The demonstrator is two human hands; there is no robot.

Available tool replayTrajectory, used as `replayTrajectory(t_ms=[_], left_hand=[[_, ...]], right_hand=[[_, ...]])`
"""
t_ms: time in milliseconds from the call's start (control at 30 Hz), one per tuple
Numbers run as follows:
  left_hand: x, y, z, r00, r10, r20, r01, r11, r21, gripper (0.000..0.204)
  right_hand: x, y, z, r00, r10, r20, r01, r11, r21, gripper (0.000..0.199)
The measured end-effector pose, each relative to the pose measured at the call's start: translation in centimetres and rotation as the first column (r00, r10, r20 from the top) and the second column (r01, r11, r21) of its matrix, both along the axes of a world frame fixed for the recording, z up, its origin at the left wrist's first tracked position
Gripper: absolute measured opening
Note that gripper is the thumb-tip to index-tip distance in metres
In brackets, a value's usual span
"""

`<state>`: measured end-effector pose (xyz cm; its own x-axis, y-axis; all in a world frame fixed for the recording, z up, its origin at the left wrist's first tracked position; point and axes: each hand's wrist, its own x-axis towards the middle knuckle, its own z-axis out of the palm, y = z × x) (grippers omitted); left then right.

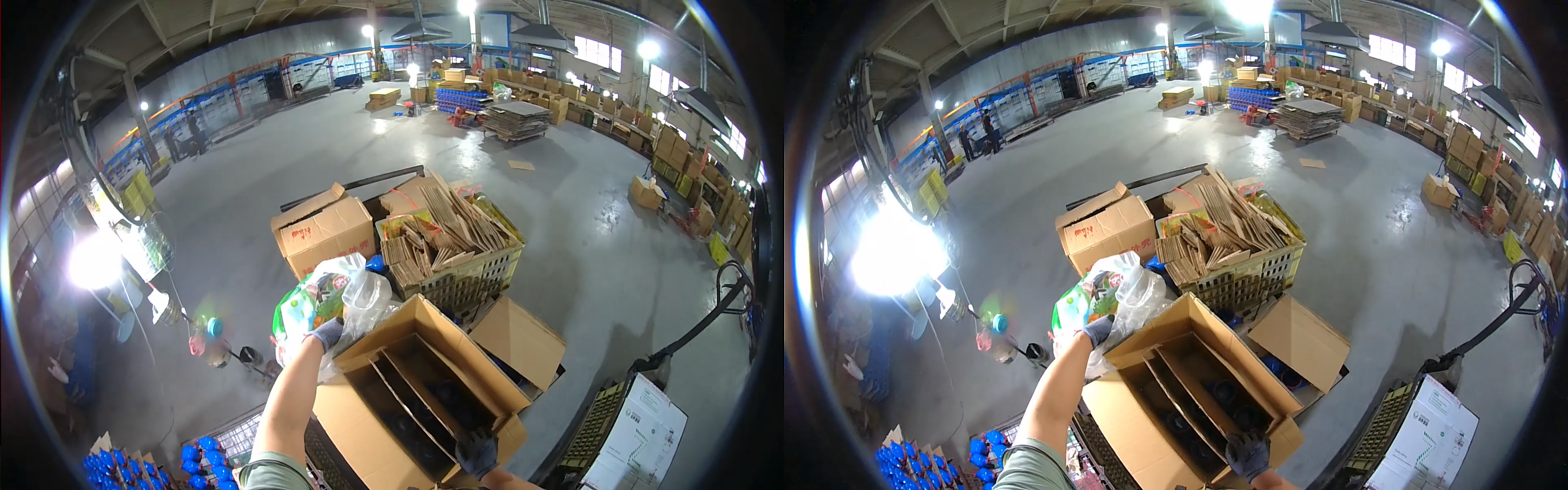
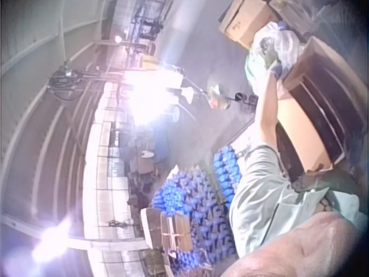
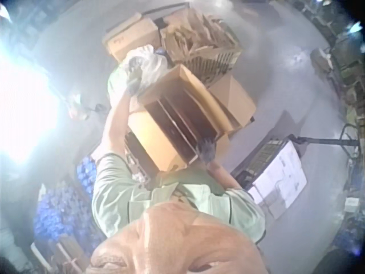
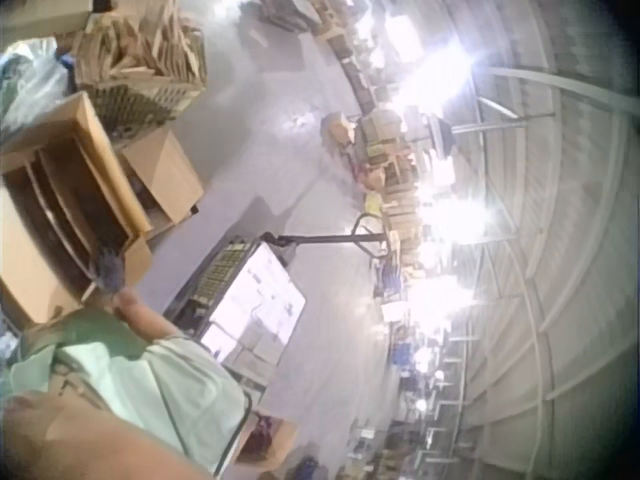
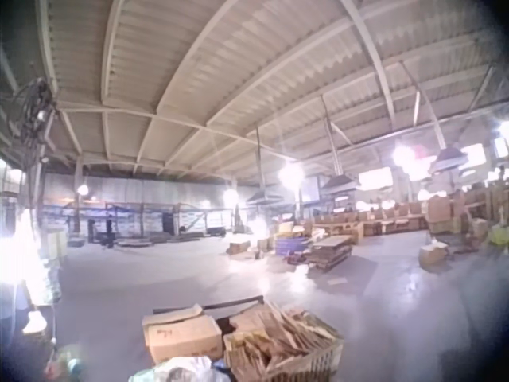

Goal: The person places blue water meters into a cardboard box containing dividers, inserting cardboard supports between the meters to secure them.

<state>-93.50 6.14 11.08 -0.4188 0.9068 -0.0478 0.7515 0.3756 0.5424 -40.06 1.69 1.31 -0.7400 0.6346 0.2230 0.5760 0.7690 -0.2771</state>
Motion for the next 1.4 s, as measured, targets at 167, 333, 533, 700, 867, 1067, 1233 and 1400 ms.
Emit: replayTrajectory(t_ms=[167,333,533,700,867,1067,1233,1400], left_hand=[[0.3,2.0,1.8,0.991,0.074,-0.112,-0.044,0.968,0.246,0.023],[3.3,3.0,11.1,0.882,0.150,-0.447,-0.163,0.987,0.011,0.045],[3.8,-3.7,20.5,0.611,-0.148,-0.778,-0.202,0.921,-0.334,0.044],[16.7,-11.8,22.3,0.980,0.177,-0.090,-0.123,0.896,0.426,0.075],[30.6,-17.4,11.6,0.546,0.057,0.836,-0.432,0.874,0.222,0.085],[35.7,-19.0,11.0,0.886,0.246,0.393,-0.356,0.904,0.236,0.066],[34.9,-17.1,10.0,0.952,0.023,0.304,-0.053,0.995,0.090,0.068],[37.2,-19.3,8.3,0.894,-0.189,0.407,0.119,0.974,0.192,0.081]], right_hand=[[-0.6,0.3,1.8,0.998,0.031,-0.059,-0.029,0.999,0.043,0.033],[-0.4,0.8,2.7,0.997,0.036,-0.070,-0.038,0.999,-0.028,0.031],[-0.9,1.0,3.1,0.998,0.053,-0.018,-0.054,0.994,-0.097,0.037],[-4.0,1.7,7.3,0.729,-0.331,-0.600,-0.263,0.673,-0.691,0.058],[-8.5,3.3,13.1,0.753,-0.433,-0.495,-0.654,-0.410,-0.636,0.075],[-7.2,1.1,9.3,0.865,-0.449,-0.223,-0.496,-0.833,-0.247,0.058],[-6.0,-3.1,5.3,0.801,-0.232,-0.552,-0.555,-0.633,-0.539,0.038],[-3.5,-2.1,5.0,0.889,-0.161,-0.429,-0.408,-0.705,-0.580,0.050]])
